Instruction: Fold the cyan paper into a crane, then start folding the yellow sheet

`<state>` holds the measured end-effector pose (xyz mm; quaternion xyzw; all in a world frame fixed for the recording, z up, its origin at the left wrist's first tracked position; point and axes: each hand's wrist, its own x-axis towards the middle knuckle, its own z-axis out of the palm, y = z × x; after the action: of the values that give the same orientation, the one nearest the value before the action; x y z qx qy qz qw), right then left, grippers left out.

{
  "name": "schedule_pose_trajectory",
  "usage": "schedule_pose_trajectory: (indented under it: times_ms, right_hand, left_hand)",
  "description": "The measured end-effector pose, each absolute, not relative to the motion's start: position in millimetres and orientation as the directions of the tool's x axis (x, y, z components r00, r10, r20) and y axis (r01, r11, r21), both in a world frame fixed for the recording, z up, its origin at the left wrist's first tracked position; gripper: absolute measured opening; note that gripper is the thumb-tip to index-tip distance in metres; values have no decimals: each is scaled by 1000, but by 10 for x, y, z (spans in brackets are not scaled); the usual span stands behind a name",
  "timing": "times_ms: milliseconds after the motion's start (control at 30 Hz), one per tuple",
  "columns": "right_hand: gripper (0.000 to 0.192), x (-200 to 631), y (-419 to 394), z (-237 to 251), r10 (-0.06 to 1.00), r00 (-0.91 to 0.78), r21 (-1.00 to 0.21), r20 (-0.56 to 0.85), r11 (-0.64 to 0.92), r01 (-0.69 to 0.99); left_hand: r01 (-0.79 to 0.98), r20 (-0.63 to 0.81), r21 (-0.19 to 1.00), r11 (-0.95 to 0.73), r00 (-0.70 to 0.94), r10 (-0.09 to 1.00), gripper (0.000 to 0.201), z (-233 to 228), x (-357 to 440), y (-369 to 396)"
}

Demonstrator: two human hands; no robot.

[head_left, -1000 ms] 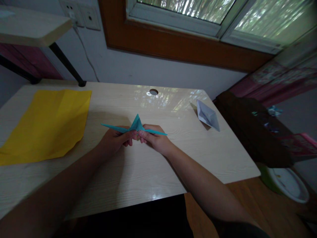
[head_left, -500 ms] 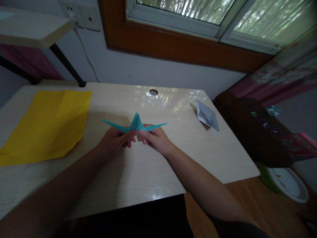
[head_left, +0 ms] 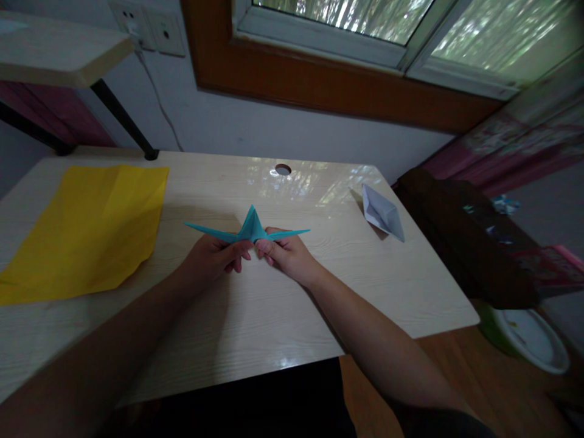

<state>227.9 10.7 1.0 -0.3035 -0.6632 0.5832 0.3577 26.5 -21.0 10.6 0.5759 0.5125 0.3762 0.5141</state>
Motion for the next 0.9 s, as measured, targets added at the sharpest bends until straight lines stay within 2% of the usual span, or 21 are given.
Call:
schedule_pose_trajectory:
  times_ms: [133, 333, 500, 767, 900]
  right_hand:
    - [43, 2268, 111, -3, 804, -580, -989, 131, 148, -18]
    - [47, 2286, 114, -34, 813, -573, -991, 103, 130, 7]
    - [47, 2297, 107, -43, 779, -616, -989, 117, 145, -5]
    - [42, 2280, 131, -60, 774, -614, -988, 155, 124, -93]
    - [39, 2290, 160, -95, 776, -607, -985, 171, 153, -82]
  left_hand:
    - [167, -90, 984, 56, 200, 976, 39, 75, 266, -195]
    - [87, -60, 995, 40, 243, 968, 33, 96, 284, -198]
    - [-11, -70, 997, 75, 245, 967, 31, 61, 277, -198]
    - [-39, -111, 992, 123, 227, 967, 28, 10, 255, -191]
    - [-37, -113, 992, 123, 212, 971, 27, 5, 260, -184]
